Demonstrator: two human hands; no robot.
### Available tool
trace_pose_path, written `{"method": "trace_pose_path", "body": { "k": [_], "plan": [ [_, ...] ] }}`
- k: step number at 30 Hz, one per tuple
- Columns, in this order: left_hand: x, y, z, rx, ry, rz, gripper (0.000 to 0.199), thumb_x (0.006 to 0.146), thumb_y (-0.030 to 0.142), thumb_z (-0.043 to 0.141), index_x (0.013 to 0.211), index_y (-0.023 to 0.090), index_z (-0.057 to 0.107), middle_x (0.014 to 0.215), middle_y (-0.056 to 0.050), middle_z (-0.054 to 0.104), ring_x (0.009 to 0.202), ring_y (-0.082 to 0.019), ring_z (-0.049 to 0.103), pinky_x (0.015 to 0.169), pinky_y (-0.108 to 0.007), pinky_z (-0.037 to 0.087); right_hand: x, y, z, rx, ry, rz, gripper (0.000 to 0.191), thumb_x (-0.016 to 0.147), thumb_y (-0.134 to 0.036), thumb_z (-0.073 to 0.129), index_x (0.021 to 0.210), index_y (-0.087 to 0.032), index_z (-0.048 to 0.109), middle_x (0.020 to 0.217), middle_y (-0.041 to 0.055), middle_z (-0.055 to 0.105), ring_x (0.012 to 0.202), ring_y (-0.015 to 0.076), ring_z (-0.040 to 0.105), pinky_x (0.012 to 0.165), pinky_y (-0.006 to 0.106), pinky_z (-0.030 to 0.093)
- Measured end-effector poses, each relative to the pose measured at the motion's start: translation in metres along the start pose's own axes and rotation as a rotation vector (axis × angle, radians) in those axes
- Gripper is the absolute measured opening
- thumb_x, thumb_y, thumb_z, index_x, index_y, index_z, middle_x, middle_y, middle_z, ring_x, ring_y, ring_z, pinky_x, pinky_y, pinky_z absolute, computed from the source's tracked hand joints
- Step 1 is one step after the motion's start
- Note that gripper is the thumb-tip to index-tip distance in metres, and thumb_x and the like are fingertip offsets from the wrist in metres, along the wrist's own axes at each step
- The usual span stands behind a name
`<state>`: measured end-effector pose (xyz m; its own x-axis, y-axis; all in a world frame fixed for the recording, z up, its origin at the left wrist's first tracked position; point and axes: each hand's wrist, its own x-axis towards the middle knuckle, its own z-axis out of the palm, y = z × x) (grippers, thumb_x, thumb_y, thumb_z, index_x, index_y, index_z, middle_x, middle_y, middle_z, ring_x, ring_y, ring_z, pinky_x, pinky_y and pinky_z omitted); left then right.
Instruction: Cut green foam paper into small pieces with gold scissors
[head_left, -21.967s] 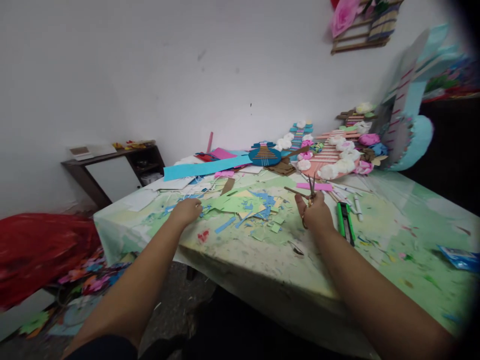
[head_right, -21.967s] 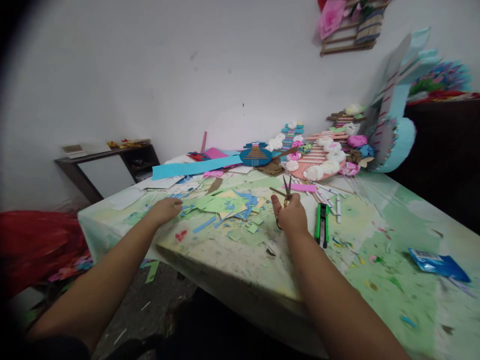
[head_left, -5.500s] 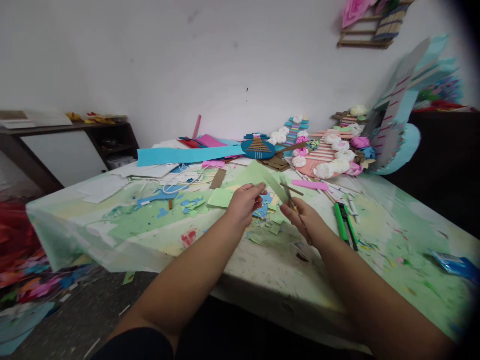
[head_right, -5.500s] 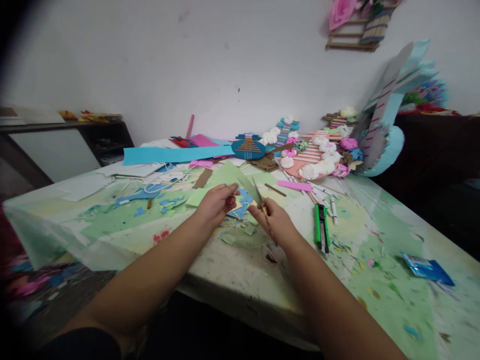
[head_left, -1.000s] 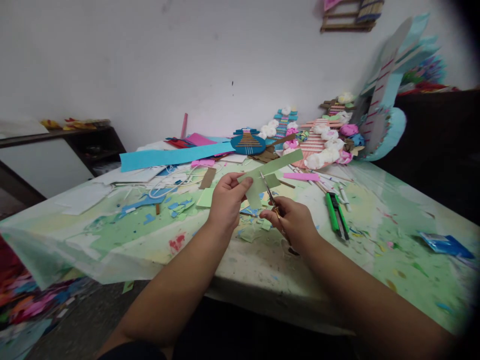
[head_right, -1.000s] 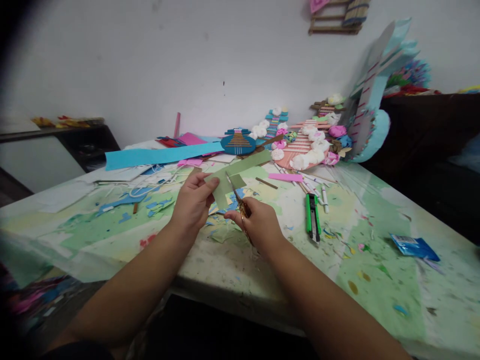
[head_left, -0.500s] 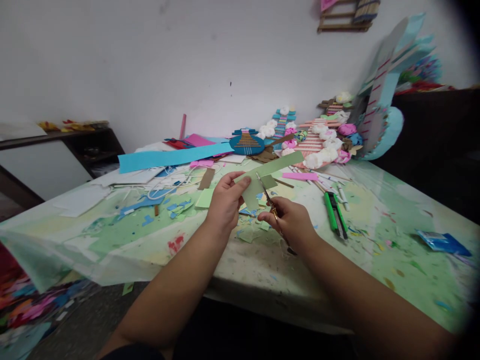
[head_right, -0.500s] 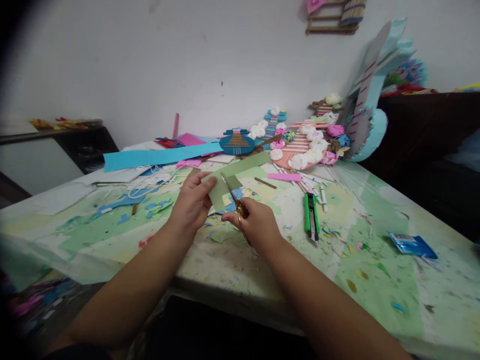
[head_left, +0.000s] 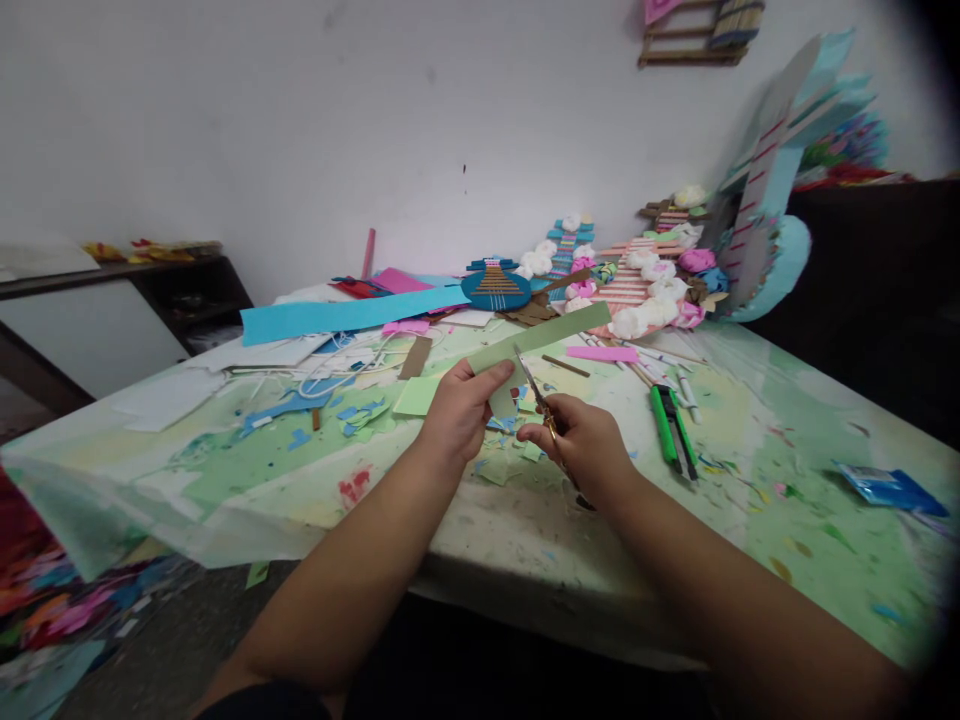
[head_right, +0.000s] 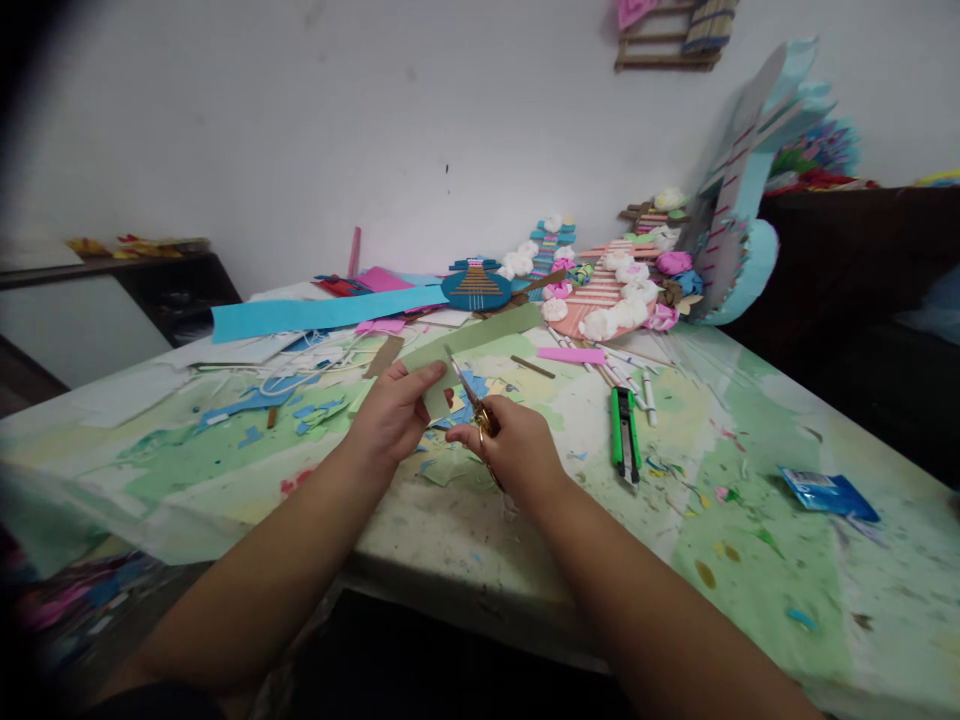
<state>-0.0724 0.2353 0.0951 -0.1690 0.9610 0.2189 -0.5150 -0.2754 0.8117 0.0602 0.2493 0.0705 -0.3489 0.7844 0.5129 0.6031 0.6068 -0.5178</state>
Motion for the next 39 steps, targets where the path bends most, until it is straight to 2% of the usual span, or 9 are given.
{"method": "trace_pose_path", "body": {
  "k": [6, 12, 16, 22, 30, 35, 39],
  "plan": [
    [0.001, 0.0, -0.001, -0.024, 0.068, 0.005, 0.019, 0.057, 0.022, 0.062, 0.072, 0.013, 0.055, 0.06, 0.001, 0.057, 0.046, -0.006, 0.05, 0.045, -0.019, 0.041, -0.003, -0.004, -0.001, 0.034, 0.042, -0.016, 0.036, 0.061, -0.054, 0.05, 0.065, -0.018, 0.05, 0.046, -0.0047, 0.04, 0.043, 0.0073, 0.033, 0.042, 0.02, 0.026],
    [0.01, -0.006, -0.007, -0.073, 0.132, 0.048, 0.023, 0.06, 0.029, 0.058, 0.079, 0.015, 0.054, 0.068, 0.0, 0.058, 0.058, -0.01, 0.055, 0.053, -0.022, 0.044, -0.005, -0.008, -0.004, 0.067, 0.037, -0.02, 0.033, 0.066, -0.051, 0.046, 0.068, -0.019, 0.045, 0.049, -0.0045, 0.04, 0.044, 0.0074, 0.033, 0.043, 0.02, 0.026],
    [0.01, -0.006, -0.009, -0.053, 0.117, 0.048, 0.028, 0.06, 0.032, 0.057, 0.084, 0.016, 0.054, 0.073, 0.0, 0.059, 0.058, -0.01, 0.054, 0.054, -0.023, 0.044, -0.003, -0.008, -0.003, 0.01, 0.01, -0.007, 0.034, 0.065, -0.052, 0.045, 0.07, -0.019, 0.045, 0.05, -0.0043, 0.04, 0.045, 0.0085, 0.035, 0.043, 0.021, 0.026],
    [0.003, -0.001, -0.005, -0.003, -0.008, 0.003, 0.025, 0.061, 0.029, 0.058, 0.08, 0.014, 0.054, 0.07, -0.002, 0.06, 0.063, -0.012, 0.056, 0.06, -0.026, 0.045, -0.001, -0.007, -0.003, -0.022, 0.045, 0.021, 0.033, 0.065, -0.051, 0.044, 0.071, -0.019, 0.045, 0.052, -0.0037, 0.043, 0.047, 0.0088, 0.037, 0.044, 0.021, 0.025],
    [0.004, -0.001, -0.006, 0.006, -0.013, -0.002, 0.024, 0.061, 0.027, 0.058, 0.081, 0.013, 0.054, 0.071, -0.003, 0.061, 0.061, -0.012, 0.056, 0.059, -0.026, 0.045, 0.0, -0.005, -0.004, -0.039, 0.055, 0.026, 0.033, 0.065, -0.05, 0.046, 0.073, -0.019, 0.044, 0.055, -0.0032, 0.045, 0.049, 0.0092, 0.038, 0.046, 0.021, 0.026],
    [0.003, -0.001, -0.005, 0.021, -0.042, -0.007, 0.023, 0.061, 0.027, 0.059, 0.079, 0.012, 0.055, 0.071, -0.004, 0.061, 0.06, -0.012, 0.056, 0.058, -0.026, 0.045, 0.001, -0.005, -0.004, -0.025, -0.014, 0.037, 0.033, 0.065, -0.05, 0.045, 0.077, -0.019, 0.045, 0.057, -0.0026, 0.047, 0.05, 0.0099, 0.04, 0.046, 0.021, 0.026],
    [0.004, -0.001, -0.006, 0.05, -0.018, 0.009, 0.021, 0.06, 0.028, 0.059, 0.075, 0.012, 0.056, 0.066, -0.003, 0.06, 0.057, -0.011, 0.054, 0.055, -0.024, 0.044, 0.001, -0.006, -0.005, -0.016, -0.057, 0.023, 0.034, 0.066, -0.05, 0.045, 0.08, -0.019, 0.046, 0.06, -0.0018, 0.049, 0.052, 0.0107, 0.042, 0.047, 0.021, 0.028]
  ]
}}
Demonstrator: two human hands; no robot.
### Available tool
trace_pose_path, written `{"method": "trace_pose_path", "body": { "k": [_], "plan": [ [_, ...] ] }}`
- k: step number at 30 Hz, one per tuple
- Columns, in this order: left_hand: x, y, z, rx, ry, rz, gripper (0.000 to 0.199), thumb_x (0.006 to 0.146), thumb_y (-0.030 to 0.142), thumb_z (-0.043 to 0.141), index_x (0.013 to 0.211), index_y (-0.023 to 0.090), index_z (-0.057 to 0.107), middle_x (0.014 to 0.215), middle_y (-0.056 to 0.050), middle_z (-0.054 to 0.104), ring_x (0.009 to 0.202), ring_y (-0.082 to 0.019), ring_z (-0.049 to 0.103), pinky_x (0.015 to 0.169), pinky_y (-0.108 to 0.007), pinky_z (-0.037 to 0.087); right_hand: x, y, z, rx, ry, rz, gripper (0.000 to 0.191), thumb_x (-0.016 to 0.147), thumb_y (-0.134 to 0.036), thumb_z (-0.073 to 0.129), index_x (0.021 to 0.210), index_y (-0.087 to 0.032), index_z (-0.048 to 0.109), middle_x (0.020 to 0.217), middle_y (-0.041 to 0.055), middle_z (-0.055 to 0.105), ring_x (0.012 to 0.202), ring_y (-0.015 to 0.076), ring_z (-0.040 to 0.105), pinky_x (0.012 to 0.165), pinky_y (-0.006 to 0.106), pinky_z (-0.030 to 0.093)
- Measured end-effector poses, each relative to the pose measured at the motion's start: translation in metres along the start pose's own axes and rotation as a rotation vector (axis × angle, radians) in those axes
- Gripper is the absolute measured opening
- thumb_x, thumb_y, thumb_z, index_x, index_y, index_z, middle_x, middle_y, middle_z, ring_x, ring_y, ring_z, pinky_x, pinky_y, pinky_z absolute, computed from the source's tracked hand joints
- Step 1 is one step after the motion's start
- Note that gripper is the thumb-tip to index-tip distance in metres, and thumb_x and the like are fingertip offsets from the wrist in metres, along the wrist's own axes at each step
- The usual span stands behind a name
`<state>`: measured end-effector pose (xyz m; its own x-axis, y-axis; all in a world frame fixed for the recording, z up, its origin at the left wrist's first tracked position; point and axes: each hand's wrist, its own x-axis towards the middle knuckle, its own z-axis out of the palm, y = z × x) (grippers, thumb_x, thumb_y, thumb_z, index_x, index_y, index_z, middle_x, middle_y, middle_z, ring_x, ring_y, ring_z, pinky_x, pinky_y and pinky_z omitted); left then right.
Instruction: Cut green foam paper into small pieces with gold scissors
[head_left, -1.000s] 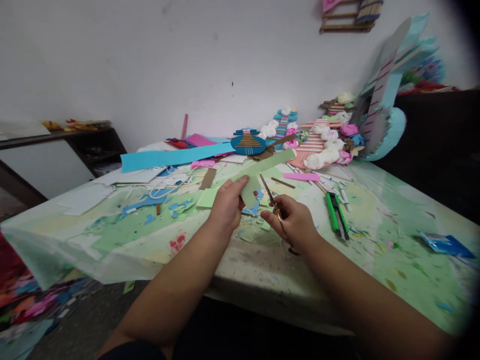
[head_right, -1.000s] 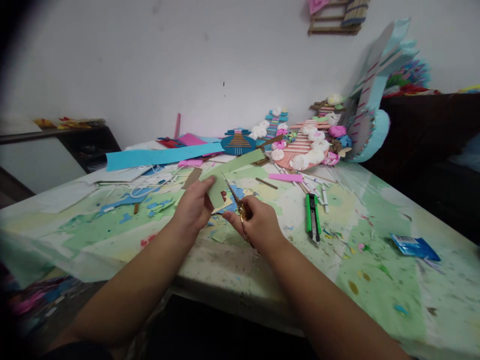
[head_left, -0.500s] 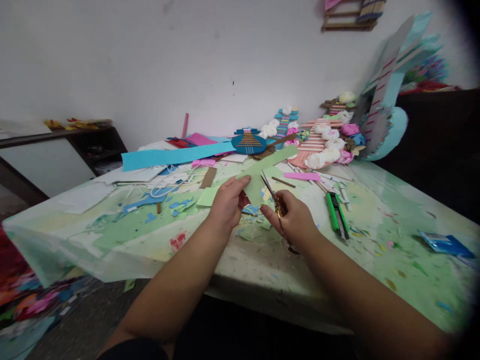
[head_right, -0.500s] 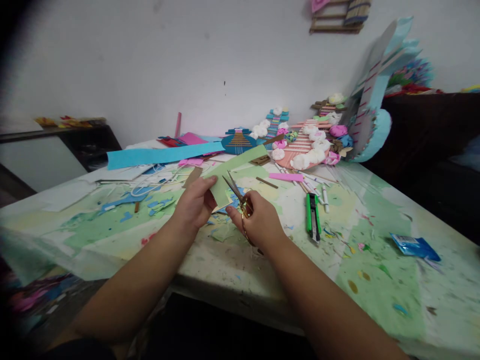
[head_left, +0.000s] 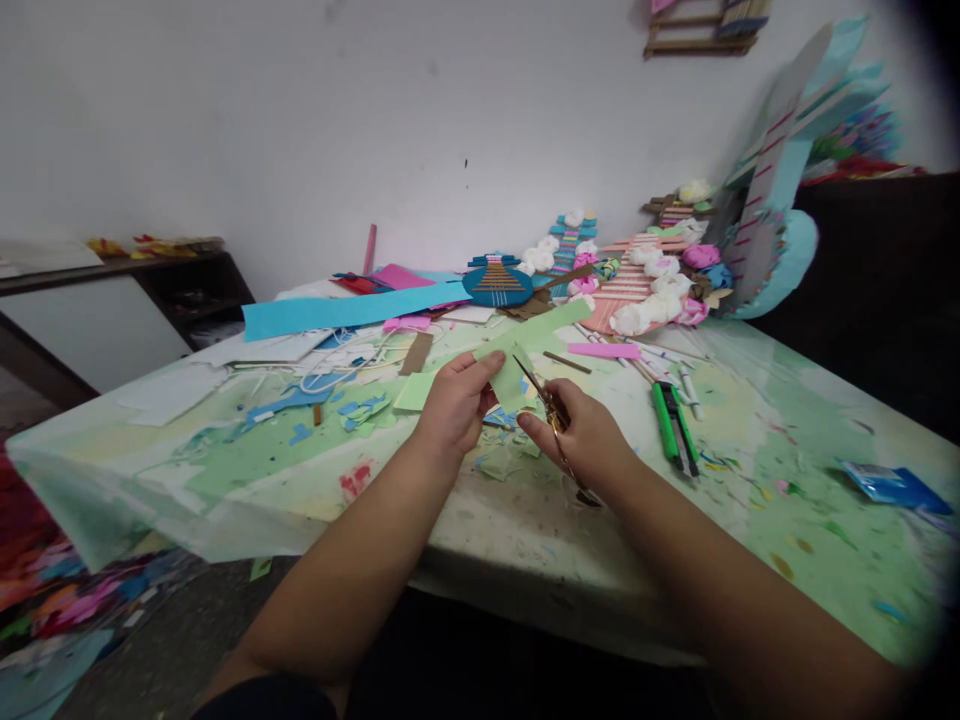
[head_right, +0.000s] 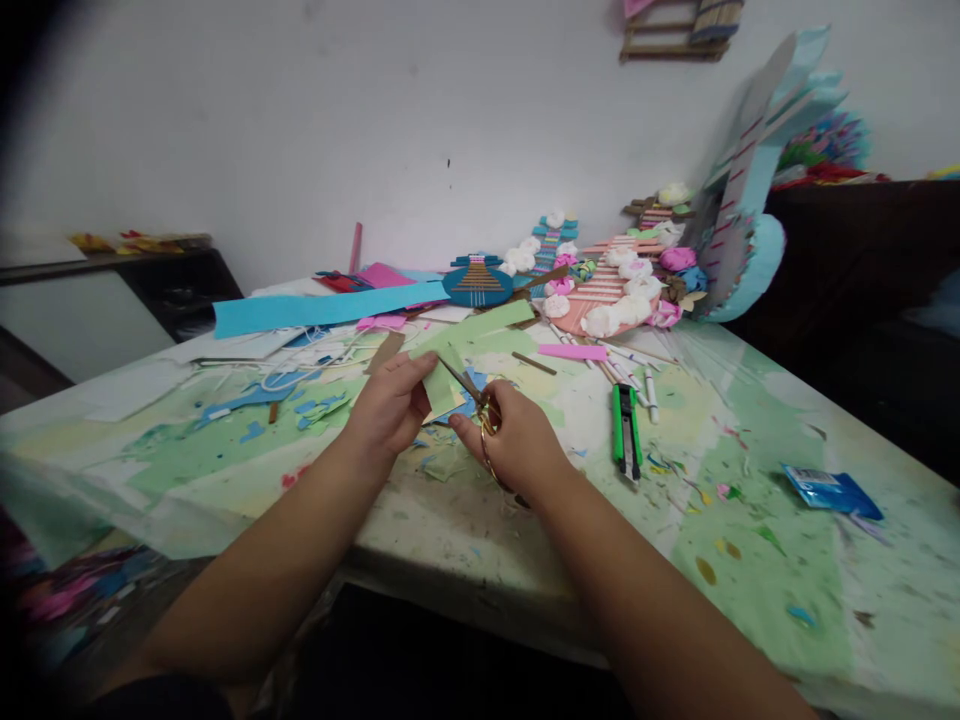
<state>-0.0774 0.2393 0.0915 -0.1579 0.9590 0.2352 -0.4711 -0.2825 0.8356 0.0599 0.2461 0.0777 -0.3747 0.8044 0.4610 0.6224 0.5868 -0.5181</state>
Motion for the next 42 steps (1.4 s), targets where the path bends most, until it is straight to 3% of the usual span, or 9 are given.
{"method": "trace_pose_path", "body": {
  "k": [7, 10, 22, 29, 42],
  "plan": [
    [-0.0018, -0.0029, -0.0028, 0.338, 0.065, 0.192, 0.021, 0.06, 0.035, 0.059, 0.057, 0.014, 0.056, 0.047, 0.002, 0.048, 0.044, -0.006, 0.042, 0.045, -0.018, 0.034, -0.0007, -0.0002, 0.0014, -0.03, -0.008, -0.027, 0.034, 0.067, -0.05, 0.044, 0.081, -0.019, 0.046, 0.062, -0.0006, 0.049, 0.054, 0.0112, 0.042, 0.048, 0.022, 0.029],
    [-0.0016, -0.0047, -0.0049, 0.395, 0.063, 0.209, 0.024, 0.06, 0.037, 0.058, 0.056, 0.014, 0.056, 0.046, 0.002, 0.048, 0.044, -0.006, 0.043, 0.046, -0.019, 0.035, -0.0004, 0.0008, 0.0025, -0.064, -0.01, -0.027, 0.034, 0.068, -0.05, 0.043, 0.081, -0.019, 0.046, 0.061, -0.001, 0.048, 0.053, 0.0111, 0.041, 0.048, 0.022, 0.028],
    [-0.0005, -0.0013, 0.0031, 0.117, 0.062, 0.072, 0.026, 0.057, 0.038, 0.061, 0.063, 0.012, 0.058, 0.053, 0.0, 0.056, 0.047, -0.008, 0.051, 0.051, -0.024, 0.043, 0.0008, 0.0039, 0.0038, -0.198, 0.005, -0.094, 0.033, 0.069, -0.051, 0.041, 0.069, -0.019, 0.047, 0.058, 0.0, 0.046, 0.051, 0.0113, 0.037, 0.046, 0.022, 0.023],
    [-0.0004, -0.0005, 0.0022, 0.101, 0.079, 0.073, 0.026, 0.058, 0.036, 0.061, 0.064, 0.011, 0.058, 0.056, -0.002, 0.059, 0.05, -0.01, 0.054, 0.053, -0.025, 0.045, -0.0007, 0.0024, 0.0047, -0.169, 0.066, -0.096, 0.033, 0.069, -0.051, 0.041, 0.072, -0.019, 0.048, 0.058, 0.0002, 0.048, 0.053, 0.0115, 0.039, 0.047, 0.022, 0.025],
    [0.0004, -0.0003, 0.0009, 0.101, 0.055, 0.048, 0.026, 0.059, 0.036, 0.06, 0.068, 0.011, 0.058, 0.058, -0.003, 0.059, 0.051, -0.011, 0.054, 0.051, -0.025, 0.045, -0.0013, 0.0037, 0.0045, -0.211, 0.068, -0.099, 0.035, 0.068, -0.052, 0.043, 0.059, -0.019, 0.042, 0.048, -0.0034, 0.04, 0.045, 0.0086, 0.032, 0.044, 0.021, 0.02]
  ]
}}
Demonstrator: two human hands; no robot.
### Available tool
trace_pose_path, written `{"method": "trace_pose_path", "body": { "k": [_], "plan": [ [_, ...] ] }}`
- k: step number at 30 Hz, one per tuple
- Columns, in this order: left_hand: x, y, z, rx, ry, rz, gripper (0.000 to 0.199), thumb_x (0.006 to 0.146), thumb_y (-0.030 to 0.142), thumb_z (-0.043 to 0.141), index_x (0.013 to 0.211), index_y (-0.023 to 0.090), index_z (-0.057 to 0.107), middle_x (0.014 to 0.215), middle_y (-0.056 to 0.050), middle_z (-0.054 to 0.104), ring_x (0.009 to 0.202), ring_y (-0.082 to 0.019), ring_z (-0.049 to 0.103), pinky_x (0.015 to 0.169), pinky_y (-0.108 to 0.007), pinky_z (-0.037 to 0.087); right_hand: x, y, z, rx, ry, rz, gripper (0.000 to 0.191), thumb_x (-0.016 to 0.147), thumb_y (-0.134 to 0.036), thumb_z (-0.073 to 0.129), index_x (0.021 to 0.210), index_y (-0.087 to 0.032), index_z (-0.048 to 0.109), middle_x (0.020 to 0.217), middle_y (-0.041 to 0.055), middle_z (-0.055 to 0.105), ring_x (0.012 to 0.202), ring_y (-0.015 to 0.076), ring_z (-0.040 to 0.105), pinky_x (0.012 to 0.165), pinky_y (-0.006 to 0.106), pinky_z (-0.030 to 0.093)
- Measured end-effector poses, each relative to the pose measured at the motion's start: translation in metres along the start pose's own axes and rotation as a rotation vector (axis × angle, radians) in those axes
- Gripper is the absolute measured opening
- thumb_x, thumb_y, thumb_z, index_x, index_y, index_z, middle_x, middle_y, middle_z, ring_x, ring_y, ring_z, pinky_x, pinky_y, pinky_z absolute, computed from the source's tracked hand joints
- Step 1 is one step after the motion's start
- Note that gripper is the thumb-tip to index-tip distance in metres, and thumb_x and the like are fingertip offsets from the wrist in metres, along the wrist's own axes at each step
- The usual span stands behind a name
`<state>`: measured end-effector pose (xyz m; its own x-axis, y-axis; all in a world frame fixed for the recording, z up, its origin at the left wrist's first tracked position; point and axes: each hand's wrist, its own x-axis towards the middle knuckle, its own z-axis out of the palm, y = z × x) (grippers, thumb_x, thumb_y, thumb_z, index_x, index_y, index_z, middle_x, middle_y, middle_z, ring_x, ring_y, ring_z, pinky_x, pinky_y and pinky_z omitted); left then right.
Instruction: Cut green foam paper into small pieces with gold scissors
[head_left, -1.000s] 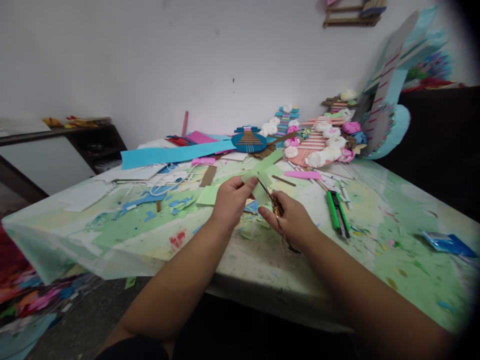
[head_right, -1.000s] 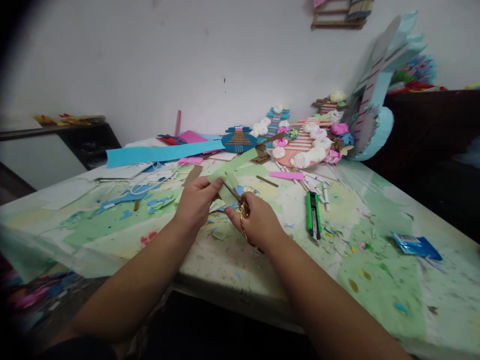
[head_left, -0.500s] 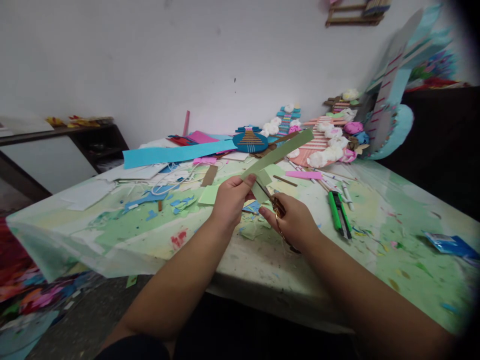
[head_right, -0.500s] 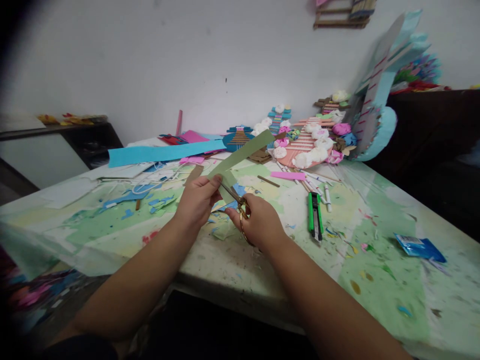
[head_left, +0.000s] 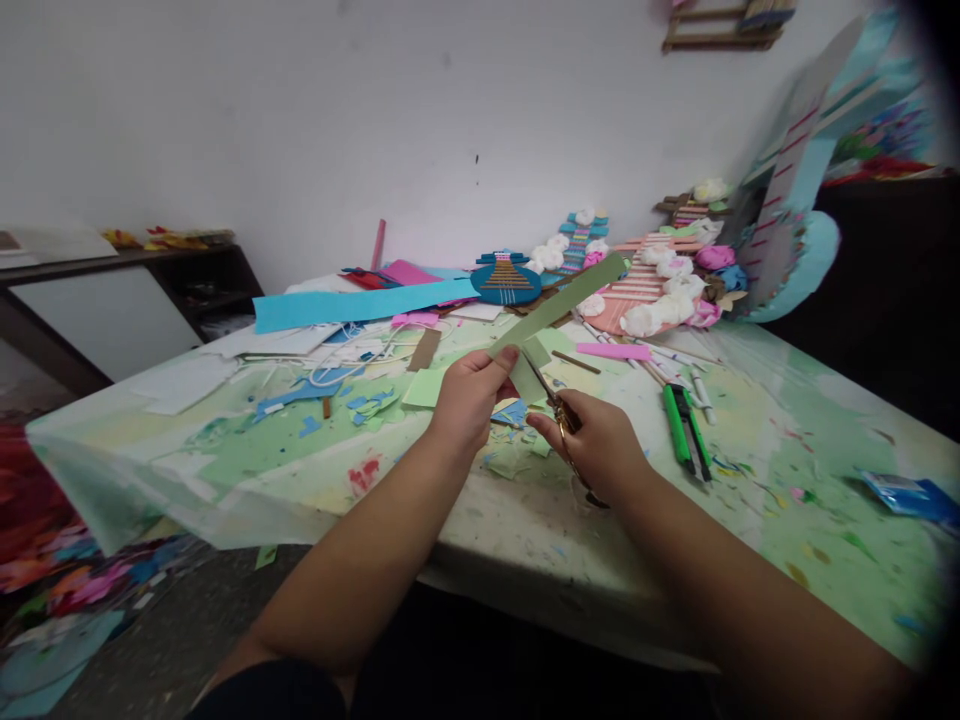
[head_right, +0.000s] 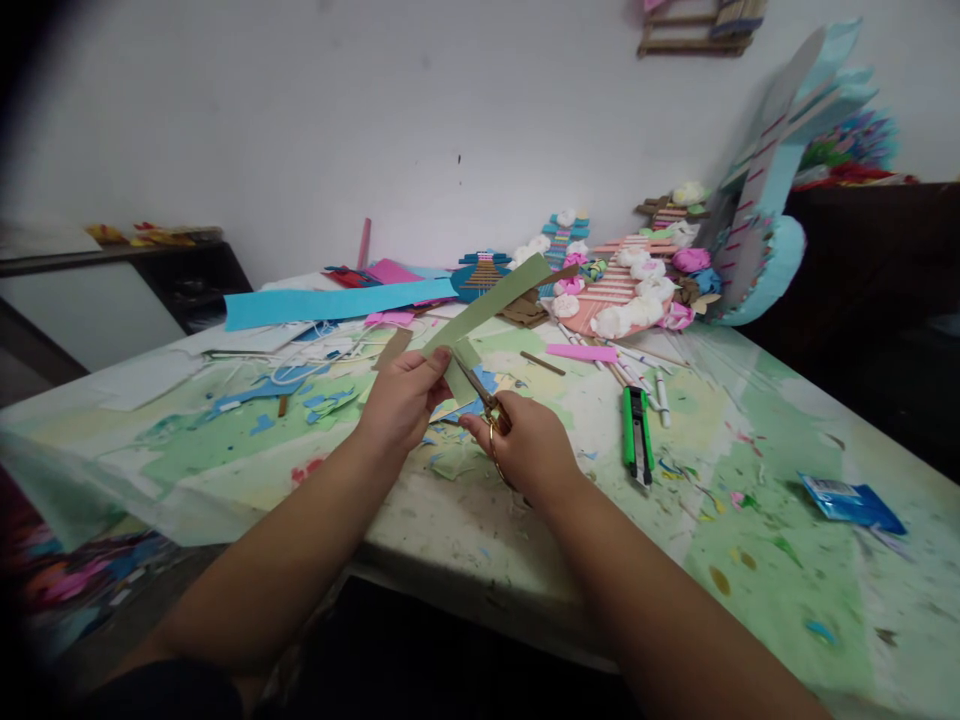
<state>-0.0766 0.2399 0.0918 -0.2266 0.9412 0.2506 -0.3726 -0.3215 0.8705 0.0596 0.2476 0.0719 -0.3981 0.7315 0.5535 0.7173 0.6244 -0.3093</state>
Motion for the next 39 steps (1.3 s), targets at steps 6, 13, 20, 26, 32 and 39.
{"method": "trace_pose_path", "body": {
  "k": [6, 13, 20, 26, 32, 39],
  "plan": [
    [0.0007, 0.0006, -0.0009, 0.018, -0.01, -0.021, 0.029, 0.058, 0.038, 0.06, 0.067, 0.011, 0.057, 0.057, -0.001, 0.058, 0.05, -0.009, 0.053, 0.052, -0.024, 0.044, 0.0008, 0.0009, 0.0007, 0.013, -0.014, -0.004, 0.037, 0.068, -0.054, 0.042, 0.056, -0.018, 0.04, 0.046, -0.0037, 0.039, 0.044, 0.0077, 0.03, 0.043, 0.019, 0.02],
    [0.0015, 0.0005, -0.0027, 0.05, -0.014, -0.013, 0.027, 0.058, 0.038, 0.059, 0.065, 0.012, 0.057, 0.055, -0.001, 0.057, 0.048, -0.008, 0.05, 0.049, -0.022, 0.042, 0.0012, 0.002, 0.0001, 0.029, -0.073, 0.007, 0.039, 0.069, -0.055, 0.039, 0.055, -0.019, 0.04, 0.046, -0.0036, 0.038, 0.043, 0.0079, 0.03, 0.042, 0.02, 0.02],
    [0.002, -0.0008, -0.0047, 0.052, -0.025, 0.01, 0.025, 0.06, 0.036, 0.059, 0.066, 0.011, 0.057, 0.057, -0.001, 0.056, 0.048, -0.006, 0.047, 0.046, -0.02, 0.04, 0.0016, 0.0027, -0.0011, 0.012, -0.077, 0.024, 0.04, 0.066, -0.057, 0.042, 0.056, -0.018, 0.046, 0.047, -0.0026, 0.042, 0.045, 0.0085, 0.033, 0.044, 0.02, 0.022],
    [0.0019, -0.0012, -0.0051, 0.041, -0.039, -0.009, 0.027, 0.059, 0.037, 0.059, 0.068, 0.012, 0.057, 0.058, -0.002, 0.056, 0.049, -0.007, 0.048, 0.048, -0.021, 0.041, 0.0017, 0.0022, -0.0031, 0.019, -0.082, 0.03, 0.039, 0.066, -0.056, 0.042, 0.056, -0.019, 0.045, 0.046, -0.0027, 0.042, 0.044, 0.0083, 0.032, 0.044, 0.02, 0.022],
    [0.0021, -0.0014, -0.0049, 0.011, -0.033, -0.023, 0.028, 0.059, 0.038, 0.06, 0.068, 0.012, 0.056, 0.055, 0.0, 0.055, 0.049, -0.007, 0.049, 0.05, -0.022, 0.042, 0.0025, 0.0017, -0.0042, 0.005, -0.092, 0.026, 0.038, 0.067, -0.055, 0.043, 0.056, -0.018, 0.046, 0.047, -0.0026, 0.043, 0.045, 0.0082, 0.032, 0.044, 0.02, 0.022],
    [0.002, -0.001, -0.0051, -0.006, -0.016, -0.037, 0.026, 0.061, 0.04, 0.057, 0.065, 0.014, 0.051, 0.05, 0.003, 0.05, 0.048, -0.007, 0.048, 0.051, -0.022, 0.043, 0.0039, 0.0035, -0.0047, 0.035, -0.112, 0.057, 0.039, 0.066, -0.056, 0.042, 0.057, -0.019, 0.048, 0.049, -0.0021, 0.045, 0.046, 0.0089, 0.035, 0.045, 0.02, 0.023]
  ]
}}
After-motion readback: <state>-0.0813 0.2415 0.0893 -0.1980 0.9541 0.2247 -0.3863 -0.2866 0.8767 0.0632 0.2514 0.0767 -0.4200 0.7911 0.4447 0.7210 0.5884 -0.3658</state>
